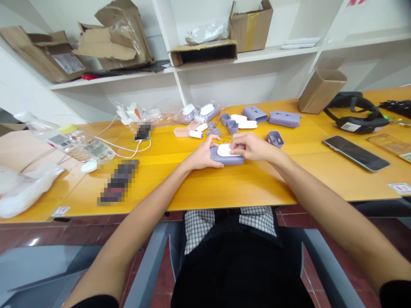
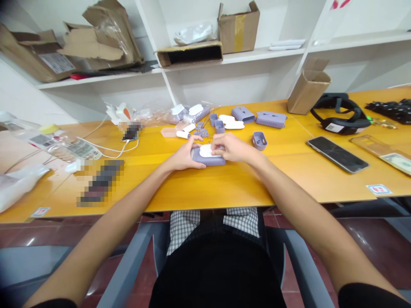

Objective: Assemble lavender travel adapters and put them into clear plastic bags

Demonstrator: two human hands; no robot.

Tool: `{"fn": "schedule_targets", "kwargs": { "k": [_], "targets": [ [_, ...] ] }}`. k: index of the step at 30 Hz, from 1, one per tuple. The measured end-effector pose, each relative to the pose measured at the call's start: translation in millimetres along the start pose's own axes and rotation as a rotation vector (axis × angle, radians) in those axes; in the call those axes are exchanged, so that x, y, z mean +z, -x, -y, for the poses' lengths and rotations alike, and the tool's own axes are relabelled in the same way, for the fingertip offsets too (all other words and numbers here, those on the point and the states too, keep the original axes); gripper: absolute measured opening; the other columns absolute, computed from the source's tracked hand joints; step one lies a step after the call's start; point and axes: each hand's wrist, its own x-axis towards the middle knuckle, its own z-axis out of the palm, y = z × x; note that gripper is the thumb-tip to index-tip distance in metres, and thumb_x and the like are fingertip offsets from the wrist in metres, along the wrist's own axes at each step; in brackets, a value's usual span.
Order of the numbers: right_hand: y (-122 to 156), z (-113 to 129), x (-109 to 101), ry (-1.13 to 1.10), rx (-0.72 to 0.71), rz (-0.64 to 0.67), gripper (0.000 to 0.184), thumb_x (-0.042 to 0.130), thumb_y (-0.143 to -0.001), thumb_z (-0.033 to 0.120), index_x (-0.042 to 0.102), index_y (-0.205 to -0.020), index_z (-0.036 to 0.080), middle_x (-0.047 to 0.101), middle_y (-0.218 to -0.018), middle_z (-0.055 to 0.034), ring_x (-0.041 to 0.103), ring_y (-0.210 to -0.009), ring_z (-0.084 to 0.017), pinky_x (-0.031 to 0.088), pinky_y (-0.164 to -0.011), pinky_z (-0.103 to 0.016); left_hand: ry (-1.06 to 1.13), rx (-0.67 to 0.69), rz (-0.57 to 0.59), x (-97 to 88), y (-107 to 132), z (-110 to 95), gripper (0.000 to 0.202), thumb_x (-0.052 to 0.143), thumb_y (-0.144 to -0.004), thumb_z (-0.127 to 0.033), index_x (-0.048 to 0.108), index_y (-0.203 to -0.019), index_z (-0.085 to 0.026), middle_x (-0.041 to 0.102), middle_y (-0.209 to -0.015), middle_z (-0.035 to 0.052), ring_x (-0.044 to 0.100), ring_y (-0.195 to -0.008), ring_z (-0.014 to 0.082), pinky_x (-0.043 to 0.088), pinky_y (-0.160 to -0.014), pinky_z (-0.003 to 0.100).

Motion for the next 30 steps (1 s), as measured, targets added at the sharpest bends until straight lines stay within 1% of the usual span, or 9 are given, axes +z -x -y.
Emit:
{"fn": "schedule_targets", "kwargs": {
  "k": [7, 9, 12, 14, 17, 20, 23, 28, 30],
  "targets": [
    [5.6, -0.2, -12.0, 0.04, 0.038, -0.027, 0.015, 0.069, -0.094, 0.033, 0.072, -0.085, 0.02, 0.064, -0.085, -0.0047, 0.054, -0.073, -0.019, 0.042, -0.07, -0.035, 0.023, -0.006, -0.027, -4.3, 2.1, 8.0, 0.088, 0.094, -0.062, -0.039, 0.041, -0.131, -0.027, 0.064, -0.128, 0.0096, 0.064, -0.121, 0.0334, 0.048, -0.11, 0.055],
    [4.9, -1.8, -11.6, 0.056, 0.029, -0.059, 0.015, 0.07, -0.093, 0.034, 0.073, -0.085, 0.021, 0.066, -0.091, -0.0073, 0.058, -0.081, -0.023, 0.045, -0.076, -0.038, 0.034, -0.009, -0.024, -4.7, 2.7, 8.0, 0.088, 0.094, -0.062, -0.04, 0.041, -0.131, -0.027, 0.064, -0.127, 0.0095, 0.064, -0.122, 0.0332, 0.048, -0.11, 0.054],
    [3.1, -1.9, -9.4, 0.075, -0.024, -0.088, 0.014, 0.072, -0.092, 0.034, 0.073, -0.084, 0.022, 0.071, -0.109, -0.0114, 0.061, -0.1, -0.029, 0.047, -0.092, -0.046, 0.061, -0.023, -0.007, -3.9, 3.3, 3.9, 0.087, 0.094, -0.062, -0.039, 0.041, -0.131, -0.027, 0.066, -0.125, 0.0084, 0.065, -0.121, 0.0321, 0.048, -0.11, 0.054],
    [2.5, -0.4, -7.9, 0.071, -0.022, -0.07, 0.014, 0.07, -0.092, 0.034, 0.072, -0.085, 0.022, 0.073, -0.114, -0.0113, 0.063, -0.104, -0.029, 0.047, -0.094, -0.046, 0.079, -0.03, 0.01, -2.9, 3.7, -0.1, 0.088, 0.095, -0.061, -0.038, 0.042, -0.13, -0.027, 0.066, -0.125, 0.0086, 0.065, -0.123, 0.0327, 0.048, -0.11, 0.053],
    [2.9, 2.2, -7.0, 0.06, 0.017, -0.045, 0.012, 0.068, -0.093, 0.032, 0.072, -0.09, 0.022, 0.076, -0.107, -0.0092, 0.065, -0.094, -0.025, 0.049, -0.086, -0.04, 0.108, -0.037, 0.029, -1.1, 3.6, -4.0, 0.088, 0.096, -0.059, -0.038, 0.044, -0.128, -0.027, 0.065, -0.127, 0.0097, 0.063, -0.128, 0.0345, 0.049, -0.109, 0.054],
    [3.9, 2.7, -7.3, 0.068, 0.039, -0.057, 0.012, 0.068, -0.092, 0.031, 0.073, -0.088, 0.021, 0.076, -0.094, -0.0074, 0.064, -0.085, -0.023, 0.047, -0.079, -0.037, 0.127, -0.062, 0.019, 0.3, 2.9, -4.8, 0.087, 0.096, -0.059, -0.038, 0.044, -0.128, -0.028, 0.066, -0.126, 0.0098, 0.064, -0.126, 0.0345, 0.049, -0.109, 0.055],
    [3.4, 0.6, -6.4, 0.056, 0.088, -0.089, 0.014, 0.068, -0.09, 0.032, 0.073, -0.085, 0.02, 0.075, -0.087, -0.0071, 0.063, -0.08, -0.023, 0.045, -0.075, -0.036, 0.148, -0.107, 0.009, 0.7, 1.5, -5.3, 0.087, 0.096, -0.06, -0.04, 0.044, -0.128, -0.028, 0.068, -0.123, 0.0098, 0.068, -0.116, 0.0334, 0.051, -0.106, 0.056],
    [0.3, -4.6, -2.7, -0.06, 0.172, -0.149, 0.022, 0.068, -0.089, 0.039, 0.073, -0.084, 0.018, 0.074, -0.086, -0.0084, 0.063, -0.079, -0.023, 0.045, -0.069, -0.035, 0.218, -0.216, 0.036, -0.5, -0.8, -7.2, 0.086, 0.096, -0.061, -0.043, 0.043, -0.126, -0.027, 0.069, -0.12, 0.0102, 0.072, -0.097, 0.0298, 0.058, -0.089, 0.052],
    [-0.3, -5.7, -2.3, -0.098, 0.184, -0.145, 0.024, 0.07, -0.088, 0.042, 0.074, -0.084, 0.018, 0.074, -0.085, -0.0083, 0.062, -0.079, -0.022, 0.046, -0.069, -0.035, 0.228, -0.233, 0.036, -0.7, -1.0, -7.1, 0.084, 0.096, -0.06, -0.043, 0.043, -0.123, -0.027, 0.07, -0.118, 0.0098, 0.072, -0.094, 0.0294, 0.059, -0.086, 0.052]
  ]
}}
